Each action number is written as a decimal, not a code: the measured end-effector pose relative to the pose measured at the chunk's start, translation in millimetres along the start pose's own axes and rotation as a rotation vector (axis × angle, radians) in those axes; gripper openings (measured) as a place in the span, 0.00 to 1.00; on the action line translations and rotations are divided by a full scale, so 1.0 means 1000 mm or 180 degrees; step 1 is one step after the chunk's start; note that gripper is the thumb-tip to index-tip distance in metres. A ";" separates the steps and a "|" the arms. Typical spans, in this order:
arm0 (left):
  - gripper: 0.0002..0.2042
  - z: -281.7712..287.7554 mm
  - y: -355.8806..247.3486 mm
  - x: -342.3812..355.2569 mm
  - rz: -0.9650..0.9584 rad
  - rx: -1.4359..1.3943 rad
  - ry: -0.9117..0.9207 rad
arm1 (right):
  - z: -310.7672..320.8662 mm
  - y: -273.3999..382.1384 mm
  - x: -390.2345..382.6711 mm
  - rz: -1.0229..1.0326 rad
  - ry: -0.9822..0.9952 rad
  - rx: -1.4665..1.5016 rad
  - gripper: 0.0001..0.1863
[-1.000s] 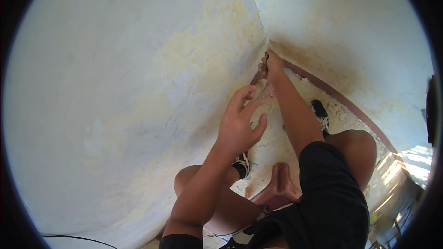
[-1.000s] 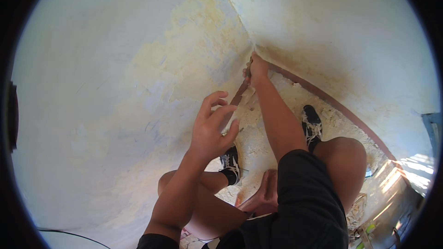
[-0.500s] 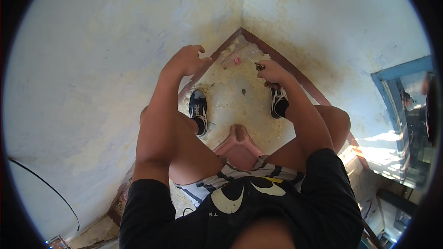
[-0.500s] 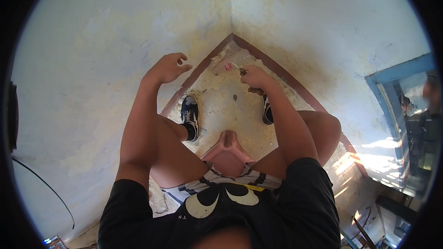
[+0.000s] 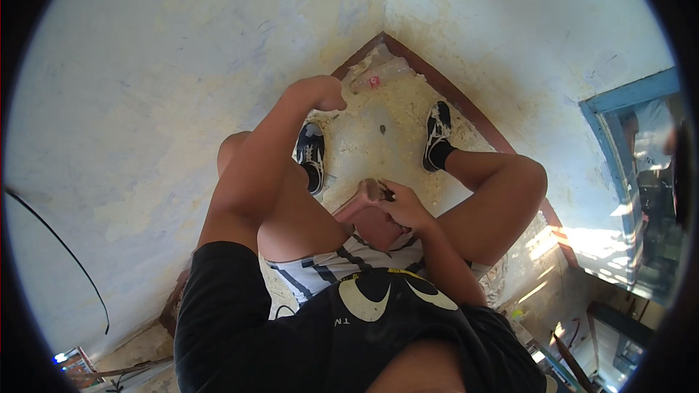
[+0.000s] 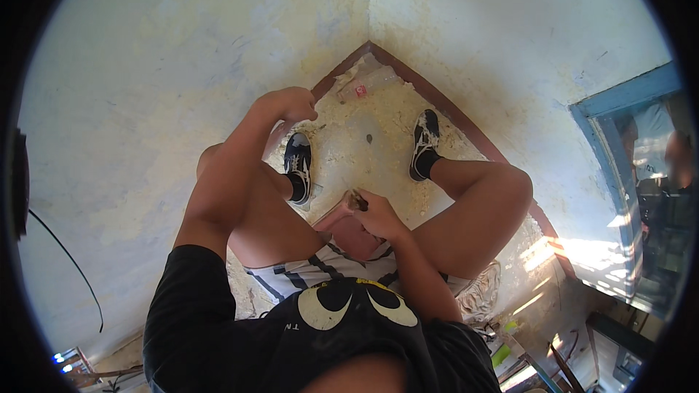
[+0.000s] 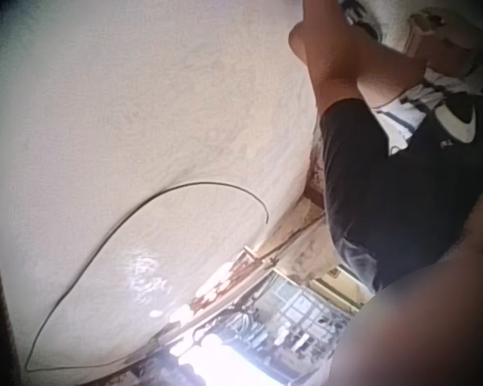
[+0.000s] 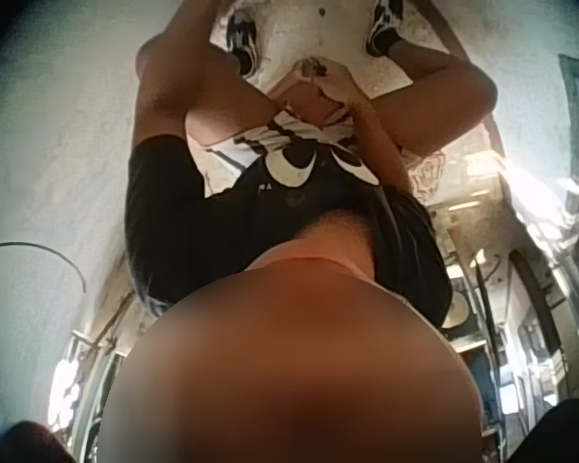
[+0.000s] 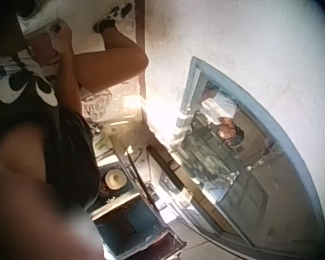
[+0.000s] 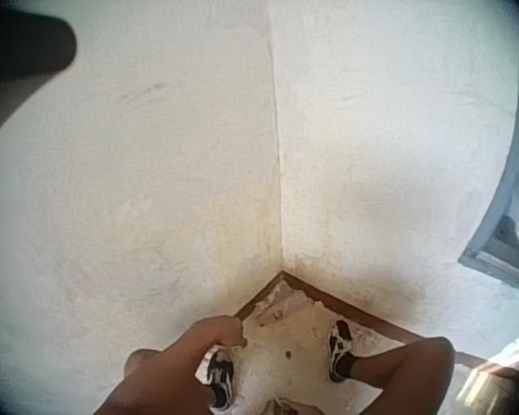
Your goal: The person scrapes paint or plaster from a wall and corner using a hand scraper.
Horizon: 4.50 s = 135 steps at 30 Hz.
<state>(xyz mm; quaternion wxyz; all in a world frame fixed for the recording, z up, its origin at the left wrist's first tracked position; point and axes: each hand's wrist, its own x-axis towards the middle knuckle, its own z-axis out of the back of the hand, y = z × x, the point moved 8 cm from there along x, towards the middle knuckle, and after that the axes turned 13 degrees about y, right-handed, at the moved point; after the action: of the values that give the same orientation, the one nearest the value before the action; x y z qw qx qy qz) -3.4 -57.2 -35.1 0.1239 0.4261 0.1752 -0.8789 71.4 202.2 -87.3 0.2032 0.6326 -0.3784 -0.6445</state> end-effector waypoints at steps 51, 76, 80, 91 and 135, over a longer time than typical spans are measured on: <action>0.18 0.086 0.029 -0.053 -0.0735 -0.0832 -0.2432 | 0.051 0.047 0.097 0.0691 -0.1336 0.1292 0.35; 0.40 0.136 0.041 -0.105 0.1751 0.1621 -0.5126 | 0.231 0.070 0.377 0.1320 -0.1458 0.2904 0.22; 0.40 0.141 0.041 -0.100 0.2020 0.1673 -0.5283 | 0.259 0.073 0.395 0.1434 -0.1864 0.2643 0.21; 0.40 0.138 0.045 -0.101 0.2051 0.1875 -0.5231 | 0.284 0.074 0.412 0.1489 -0.1849 0.2830 0.17; 0.39 0.138 0.046 -0.100 0.2123 0.1891 -0.5213 | 0.321 0.076 0.417 0.1433 -0.2761 0.1490 0.19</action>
<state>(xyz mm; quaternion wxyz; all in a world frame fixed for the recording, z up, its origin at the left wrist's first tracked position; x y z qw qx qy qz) -23.1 -148.9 114.4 0.3409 -0.2839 -0.3302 -0.8332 -305.3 -80.7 -334.1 0.0150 0.2401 -0.6872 -0.6855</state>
